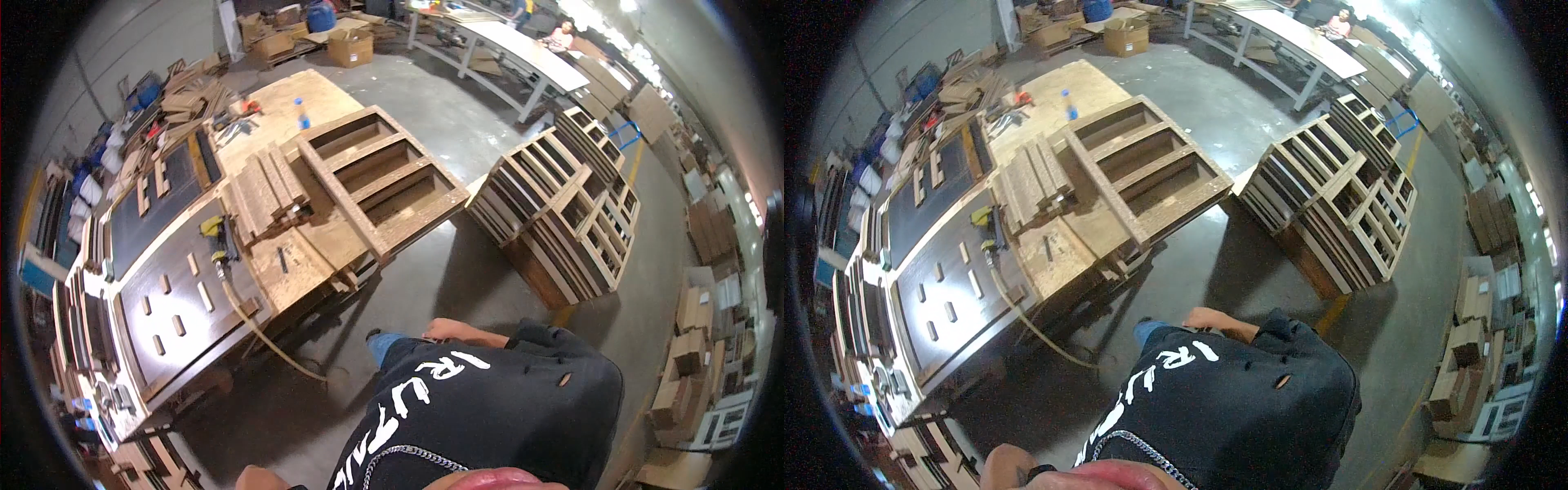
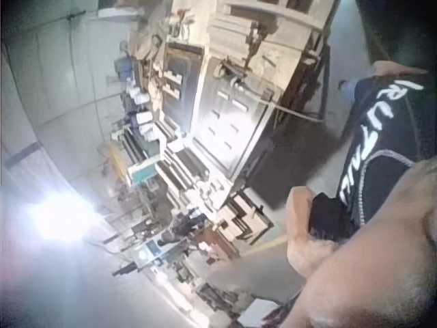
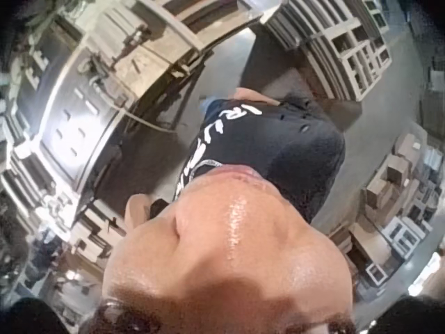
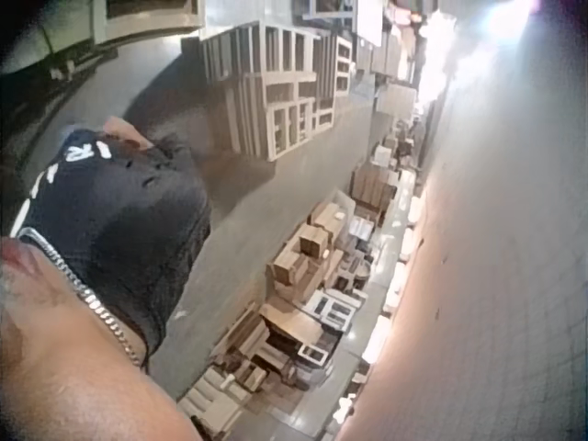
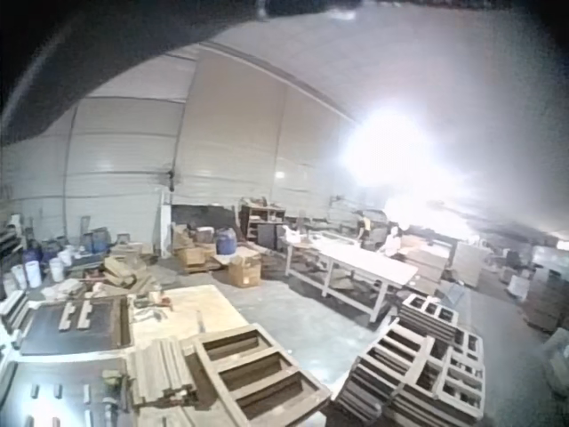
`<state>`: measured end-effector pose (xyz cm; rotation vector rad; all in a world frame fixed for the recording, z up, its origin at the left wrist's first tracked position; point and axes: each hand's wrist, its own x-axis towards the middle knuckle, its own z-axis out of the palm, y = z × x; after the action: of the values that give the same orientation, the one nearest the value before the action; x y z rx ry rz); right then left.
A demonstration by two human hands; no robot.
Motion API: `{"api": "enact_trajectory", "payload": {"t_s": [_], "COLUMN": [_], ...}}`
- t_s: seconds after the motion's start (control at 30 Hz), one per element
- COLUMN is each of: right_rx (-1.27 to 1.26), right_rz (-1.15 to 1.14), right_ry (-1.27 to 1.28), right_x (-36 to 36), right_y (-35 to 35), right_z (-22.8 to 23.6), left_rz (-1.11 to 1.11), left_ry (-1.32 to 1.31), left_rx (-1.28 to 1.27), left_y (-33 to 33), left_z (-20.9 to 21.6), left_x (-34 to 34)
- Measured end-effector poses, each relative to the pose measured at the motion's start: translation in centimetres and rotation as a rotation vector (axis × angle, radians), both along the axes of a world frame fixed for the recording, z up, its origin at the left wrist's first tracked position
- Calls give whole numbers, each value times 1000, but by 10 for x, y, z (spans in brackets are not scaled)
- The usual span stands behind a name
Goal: Assembling wooden furniture frames using a pneumatic nail gun in a workshop environment.
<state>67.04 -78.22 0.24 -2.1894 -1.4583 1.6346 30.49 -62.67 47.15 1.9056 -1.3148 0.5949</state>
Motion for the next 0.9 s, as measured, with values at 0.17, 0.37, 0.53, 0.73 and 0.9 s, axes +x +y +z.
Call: {"api": "enact_trajectory", "payload": {"t_s": [0.17,0.37,0.53,0.73,0.9], "right_rx": [-193,-190,-253,-161,-297], "right_rz": [-408,-371,1,817,592], "right_ry": [18,-112,-85,-72,96], "right_x": [-1,-77,-228,-476,-620], "right_y": [0,44,92,132,102], "right_z": [-27,-67,-113,-95,-81], "left_rz": [60,158,358,757,1023], "left_ry": [10,56,121,223,247], "left_rx": [-5,-10,-27,-32,-50], "left_y": [-11,-6,-44,-189,-326], "left_z": [2,-11,-16,28,28], "left_x": [-60,-151,-264,-408,-528]}}
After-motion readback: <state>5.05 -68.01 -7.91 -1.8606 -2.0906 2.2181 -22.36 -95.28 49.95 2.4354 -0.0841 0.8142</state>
